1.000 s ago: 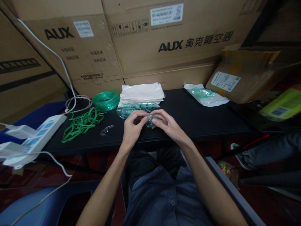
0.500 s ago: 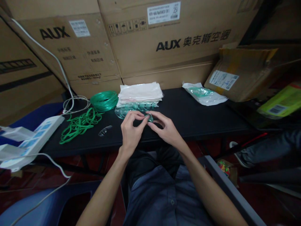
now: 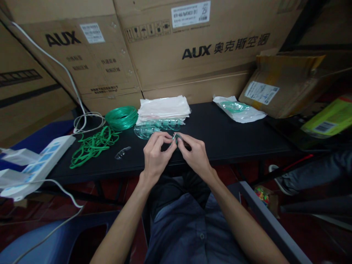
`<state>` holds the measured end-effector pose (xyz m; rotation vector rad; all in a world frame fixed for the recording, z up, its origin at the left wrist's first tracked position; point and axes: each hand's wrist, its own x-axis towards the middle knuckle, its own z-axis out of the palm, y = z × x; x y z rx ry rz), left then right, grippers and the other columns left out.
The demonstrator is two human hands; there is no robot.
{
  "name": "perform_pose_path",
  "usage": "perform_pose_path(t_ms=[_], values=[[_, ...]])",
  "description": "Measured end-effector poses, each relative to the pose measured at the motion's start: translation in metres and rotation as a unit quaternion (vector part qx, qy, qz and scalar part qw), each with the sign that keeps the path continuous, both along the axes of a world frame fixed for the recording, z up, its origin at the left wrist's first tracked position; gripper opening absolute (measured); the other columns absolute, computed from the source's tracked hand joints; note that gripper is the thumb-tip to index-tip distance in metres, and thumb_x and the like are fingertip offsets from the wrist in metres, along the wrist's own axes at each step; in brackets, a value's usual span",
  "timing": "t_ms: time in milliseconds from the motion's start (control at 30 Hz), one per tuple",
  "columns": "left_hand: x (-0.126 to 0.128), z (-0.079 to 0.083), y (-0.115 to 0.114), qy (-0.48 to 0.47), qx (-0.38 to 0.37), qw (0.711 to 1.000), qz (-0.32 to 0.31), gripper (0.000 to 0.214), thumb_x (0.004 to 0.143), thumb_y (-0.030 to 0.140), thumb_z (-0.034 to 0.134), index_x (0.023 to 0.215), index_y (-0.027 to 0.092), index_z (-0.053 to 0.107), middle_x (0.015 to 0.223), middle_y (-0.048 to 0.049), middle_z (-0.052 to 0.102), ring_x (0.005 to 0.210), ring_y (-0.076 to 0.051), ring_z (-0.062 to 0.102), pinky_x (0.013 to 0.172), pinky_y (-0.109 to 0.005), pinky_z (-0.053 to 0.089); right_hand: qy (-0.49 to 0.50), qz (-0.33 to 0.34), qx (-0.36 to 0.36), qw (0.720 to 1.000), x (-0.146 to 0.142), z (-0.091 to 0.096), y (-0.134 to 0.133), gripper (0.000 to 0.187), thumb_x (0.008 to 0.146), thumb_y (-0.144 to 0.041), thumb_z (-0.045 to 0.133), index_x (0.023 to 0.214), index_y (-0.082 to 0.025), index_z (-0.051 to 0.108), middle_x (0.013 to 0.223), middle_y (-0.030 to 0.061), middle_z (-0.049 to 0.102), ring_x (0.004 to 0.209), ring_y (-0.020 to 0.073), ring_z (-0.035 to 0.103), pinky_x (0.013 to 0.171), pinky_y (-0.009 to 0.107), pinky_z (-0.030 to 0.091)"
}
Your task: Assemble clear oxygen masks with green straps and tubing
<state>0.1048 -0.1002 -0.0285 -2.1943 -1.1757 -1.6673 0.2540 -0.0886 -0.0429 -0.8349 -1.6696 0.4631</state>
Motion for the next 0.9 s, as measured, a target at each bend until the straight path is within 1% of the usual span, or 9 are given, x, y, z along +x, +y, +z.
perform_pose_path(t_ms=[133, 200, 267, 367, 500, 633, 767, 900], values=[[0.0008, 0.0021, -0.0007, -0.012, -0.013, 1.0, 0.007, 0.011, 0.089, 0.019, 0.07, 0.083, 0.02, 0.061, 0.092, -0.0039, 0.068, 0.088, -0.017, 0.067, 0.08, -0.031, 0.058, -0.004, -0.009, 0.02, 1.0, -0.0001, -0.0028, 0.0006, 0.029, 0.097, -0.02, 0.053, 0.115, -0.022, 0.076, 0.114, 0.0086, 0.078, 0.103, 0.024, 0.074, 0.097, 0.037, 0.058], [0.0007, 0.0031, -0.0012, -0.031, -0.03, 0.999, 0.009, 0.009, 0.089, 0.021, 0.071, 0.089, 0.019, 0.063, 0.092, -0.0036, 0.067, 0.087, -0.016, 0.066, 0.075, -0.028, 0.059, -0.01, -0.009, 0.034, 0.999, 0.0001, -0.0035, 0.0008, 0.029, 0.098, -0.019, 0.053, 0.115, -0.021, 0.076, 0.114, 0.0092, 0.078, 0.104, 0.0235, 0.074, 0.097, 0.037, 0.057], [0.0003, 0.0035, -0.0016, -0.039, -0.05, 0.998, 0.013, 0.012, 0.089, 0.022, 0.072, 0.098, 0.019, 0.066, 0.095, -0.0035, 0.068, 0.085, -0.015, 0.066, 0.072, -0.025, 0.059, -0.017, -0.012, 0.044, 0.999, 0.0002, -0.004, 0.0011, 0.029, 0.098, -0.019, 0.053, 0.115, -0.021, 0.076, 0.114, 0.0094, 0.078, 0.103, 0.0227, 0.074, 0.097, 0.036, 0.058], [-0.0008, 0.0032, -0.001, -0.007, -0.062, 0.998, 0.009, 0.019, 0.092, 0.022, 0.068, 0.111, 0.019, 0.07, 0.104, -0.0046, 0.071, 0.09, -0.015, 0.068, 0.079, -0.027, 0.059, -0.021, -0.02, 0.063, 0.998, 0.0, -0.0052, 0.0014, 0.029, 0.098, -0.017, 0.051, 0.115, -0.02, 0.075, 0.112, 0.0095, 0.078, 0.101, 0.0217, 0.075, 0.095, 0.035, 0.059], [-0.0008, 0.0024, 0.001, 0.04, -0.028, 0.999, 0.013, 0.015, 0.095, 0.02, 0.064, 0.107, 0.019, 0.073, 0.104, -0.0052, 0.075, 0.097, -0.018, 0.069, 0.092, -0.033, 0.056, -0.028, -0.028, 0.082, 0.996, -0.0006, -0.0068, 0.0015, 0.03, 0.099, -0.015, 0.05, 0.115, -0.018, 0.074, 0.112, 0.0109, 0.078, 0.102, 0.0209, 0.074, 0.095, 0.034, 0.059], [0.0008, 0.0033, 0.001, 0.049, -0.024, 0.998, 0.024, 0.016, 0.097, 0.019, 0.061, 0.107, 0.018, 0.073, 0.103, -0.006, 0.075, 0.097, -0.018, 0.069, 0.093, -0.034, 0.055, -0.033, -0.029, 0.085, 0.995, -0.0007, -0.0069, 0.0012, 0.03, 0.099, -0.014, 0.049, 0.116, -0.016, 0.073, 0.114, 0.0135, 0.077, 0.104, 0.0211, 0.074, 0.097, 0.034, 0.058], [0.0012, 0.0039, 0.0003, 0.056, -0.022, 0.998, 0.025, 0.016, 0.097, 0.019, 0.06, 0.107, 0.018, 0.073, 0.103, -0.0062, 0.075, 0.097, -0.019, 0.069, 0.094, -0.035, 0.055, -0.039, -0.028, 0.086, 0.995, -0.0003, -0.0066, 0.001, 0.03, 0.1, -0.014, 0.048, 0.117, -0.017, 0.073, 0.114, 0.0125, 0.077, 0.104, 0.0209, 0.074, 0.096, 0.035, 0.058], [-0.0008, 0.0017, 0.0008, 0.061, -0.025, 0.997, 0.028, 0.015, 0.097, 0.021, 0.061, 0.107, 0.019, 0.073, 0.103, -0.0058, 0.075, 0.097, -0.019, 0.068, 0.093, -0.034, 0.055, -0.043, -0.04, 0.088, 0.994, -0.0005, -0.0062, 0.0003, 0.028, 0.099, -0.014, 0.048, 0.114, -0.016, 0.072, 0.11, 0.0125, 0.077, 0.101, 0.0212, 0.074, 0.095, 0.035, 0.058]])
